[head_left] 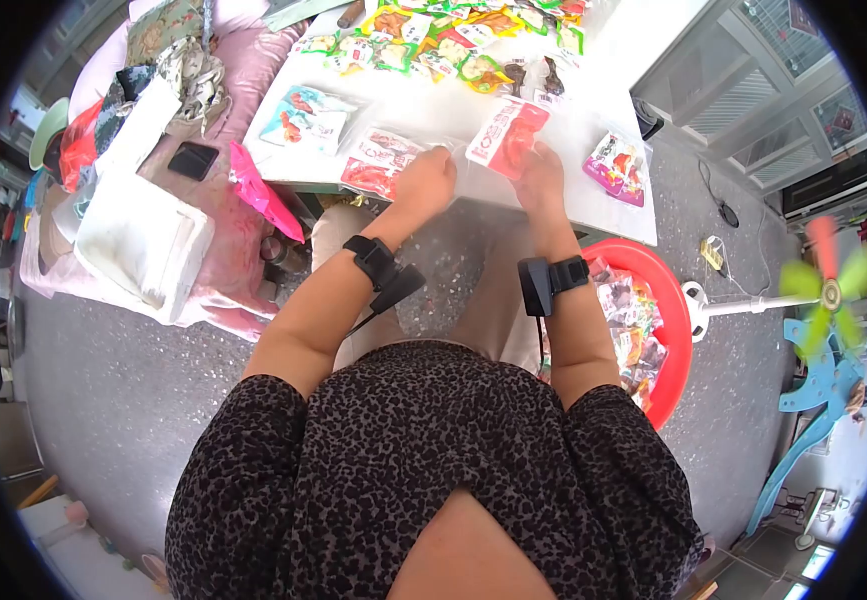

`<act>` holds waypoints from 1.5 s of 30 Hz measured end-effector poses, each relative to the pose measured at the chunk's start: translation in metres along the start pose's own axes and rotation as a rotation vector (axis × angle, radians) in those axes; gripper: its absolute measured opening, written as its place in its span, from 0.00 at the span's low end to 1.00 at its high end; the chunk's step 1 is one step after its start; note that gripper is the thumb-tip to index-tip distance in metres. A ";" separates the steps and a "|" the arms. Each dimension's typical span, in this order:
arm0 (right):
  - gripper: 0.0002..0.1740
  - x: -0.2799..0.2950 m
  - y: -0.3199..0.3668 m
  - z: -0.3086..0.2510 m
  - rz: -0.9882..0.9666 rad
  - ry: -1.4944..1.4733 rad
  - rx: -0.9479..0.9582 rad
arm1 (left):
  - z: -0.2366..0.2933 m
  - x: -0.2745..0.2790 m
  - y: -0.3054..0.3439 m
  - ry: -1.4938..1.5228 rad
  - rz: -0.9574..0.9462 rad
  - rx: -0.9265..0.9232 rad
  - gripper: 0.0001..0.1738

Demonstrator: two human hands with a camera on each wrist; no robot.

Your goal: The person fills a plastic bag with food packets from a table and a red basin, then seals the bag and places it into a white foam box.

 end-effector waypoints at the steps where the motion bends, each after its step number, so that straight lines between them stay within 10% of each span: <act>1: 0.22 0.003 0.001 0.008 -0.047 0.003 -0.041 | 0.000 0.000 0.000 -0.012 -0.008 0.005 0.12; 8: 0.15 0.002 0.045 0.047 -0.377 0.541 -0.359 | -0.002 -0.003 0.001 -0.076 -0.028 -0.005 0.12; 10: 0.15 -0.002 0.051 0.015 -0.265 0.675 -0.269 | -0.003 -0.003 0.001 -0.081 -0.016 -0.016 0.12; 13: 0.20 0.003 0.023 -0.052 -0.192 1.267 0.520 | -0.001 -0.002 0.002 -0.074 -0.011 -0.019 0.11; 19: 0.32 0.031 0.005 -0.045 -0.235 2.210 0.252 | 0.002 -0.003 0.004 -0.097 -0.008 -0.045 0.12; 25: 0.27 0.030 0.003 -0.028 -0.397 1.972 0.326 | 0.008 -0.004 0.010 -0.121 0.011 -0.105 0.10; 32: 0.11 0.046 0.041 -0.056 -0.119 0.703 0.096 | 0.013 -0.001 0.016 -0.140 -0.027 -0.147 0.11; 45: 0.11 0.012 0.070 -0.017 -0.474 0.745 -0.372 | 0.043 0.007 0.027 -0.437 -0.132 -0.274 0.08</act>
Point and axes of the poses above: each hand's wrist, its own y-axis away from the middle knuckle, its own x-axis out of the back of the hand, z = x × y, the point moved 8 cm from there along -y, towards the middle knuckle, and after that the axes turned 6 degrees about x, right-handed, at the moved point
